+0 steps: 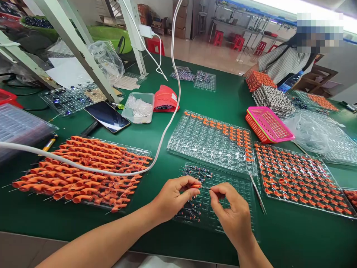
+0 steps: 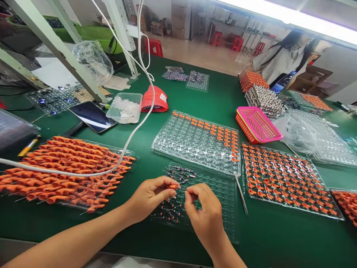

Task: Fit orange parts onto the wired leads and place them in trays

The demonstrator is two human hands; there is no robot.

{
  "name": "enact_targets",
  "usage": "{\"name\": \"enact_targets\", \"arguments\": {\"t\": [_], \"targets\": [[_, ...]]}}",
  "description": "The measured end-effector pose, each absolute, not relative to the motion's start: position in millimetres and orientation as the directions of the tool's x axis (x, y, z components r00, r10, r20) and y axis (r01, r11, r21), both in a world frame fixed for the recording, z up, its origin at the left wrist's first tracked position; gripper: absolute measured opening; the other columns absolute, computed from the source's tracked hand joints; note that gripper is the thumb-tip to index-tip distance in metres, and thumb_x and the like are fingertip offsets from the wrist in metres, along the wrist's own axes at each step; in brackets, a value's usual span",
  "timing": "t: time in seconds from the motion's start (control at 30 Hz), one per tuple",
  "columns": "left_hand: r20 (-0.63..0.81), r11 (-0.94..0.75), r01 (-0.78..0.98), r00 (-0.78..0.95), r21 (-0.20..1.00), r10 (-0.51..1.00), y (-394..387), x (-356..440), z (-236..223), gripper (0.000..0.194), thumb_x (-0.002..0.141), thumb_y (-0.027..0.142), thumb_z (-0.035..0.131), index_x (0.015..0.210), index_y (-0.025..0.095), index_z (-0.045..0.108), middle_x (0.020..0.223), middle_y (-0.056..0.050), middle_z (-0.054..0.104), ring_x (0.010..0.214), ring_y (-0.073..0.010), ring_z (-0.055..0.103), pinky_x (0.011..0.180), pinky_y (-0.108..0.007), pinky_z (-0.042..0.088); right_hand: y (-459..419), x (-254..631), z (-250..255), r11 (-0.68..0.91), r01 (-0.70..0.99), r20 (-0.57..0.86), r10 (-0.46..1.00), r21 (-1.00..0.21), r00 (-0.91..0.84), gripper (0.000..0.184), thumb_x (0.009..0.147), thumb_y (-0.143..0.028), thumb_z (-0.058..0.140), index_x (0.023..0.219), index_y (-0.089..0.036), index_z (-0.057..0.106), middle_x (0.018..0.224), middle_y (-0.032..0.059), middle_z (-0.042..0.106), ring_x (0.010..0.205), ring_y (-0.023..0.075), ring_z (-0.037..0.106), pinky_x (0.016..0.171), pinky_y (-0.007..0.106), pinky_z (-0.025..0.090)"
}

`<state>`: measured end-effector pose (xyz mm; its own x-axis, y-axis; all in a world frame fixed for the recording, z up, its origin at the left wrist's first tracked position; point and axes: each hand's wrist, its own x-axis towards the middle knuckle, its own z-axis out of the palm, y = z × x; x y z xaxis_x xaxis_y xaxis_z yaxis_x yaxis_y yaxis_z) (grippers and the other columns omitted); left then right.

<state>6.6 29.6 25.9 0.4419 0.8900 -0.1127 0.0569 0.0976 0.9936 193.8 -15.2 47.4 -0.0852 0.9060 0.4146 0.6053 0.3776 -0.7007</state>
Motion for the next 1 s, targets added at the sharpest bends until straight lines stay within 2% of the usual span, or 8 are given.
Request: {"name": "enact_targets", "arguments": {"t": [0.23, 0.6, 1.0], "targets": [[-0.03, -0.058, 0.174, 0.467, 0.983, 0.884, 30.4, 10.0, 27.4, 0.017, 0.087, 0.027, 0.062, 0.097, 0.017, 0.072, 0.093, -0.003, 0.074, 0.084, -0.0169, 0.066, 0.076, -0.024, 0.05, -15.8, 191.4, 43.2, 0.415, 0.601, 0.41, 0.899, -0.683, -0.154, 0.018, 0.088, -0.005, 0.056, 0.098, -0.02, 0.059, 0.084, 0.0022, 0.063, 0.076, 0.0139, 0.06, 0.067, 0.027, 0.049], [-0.013, -0.097, 0.175, 0.538, 0.98, 0.843, 30.2, 7.6, 28.4, 0.02, 0.089, 0.027, 0.061, 0.103, 0.018, 0.072, 0.093, -0.003, 0.074, 0.082, -0.016, 0.067, 0.075, -0.023, 0.05, -16.7, 196.0, 52.7, 0.339, 0.56, 0.299, 0.94, -0.756, -0.165, 0.015, 0.093, -0.011, 0.053, 0.101, -0.02, 0.063, 0.087, 0.0032, 0.065, 0.078, 0.0139, 0.062, 0.068, 0.026, 0.05], [0.048, -0.194, 0.21, 0.549, 0.958, 0.834, 32.3, 4.6, 27.5, 0.021, 0.09, 0.027, 0.059, 0.104, 0.018, 0.072, 0.093, -0.005, 0.074, 0.084, -0.0175, 0.068, 0.078, -0.025, 0.051, -15.9, 197.2, 49.9, 0.381, 0.598, 0.311, 0.924, -0.705, -0.222, 0.017, 0.094, -0.011, 0.052, 0.104, -0.02, 0.062, 0.09, 0.005, 0.065, 0.083, 0.0155, 0.062, 0.072, 0.029, 0.051]]}}
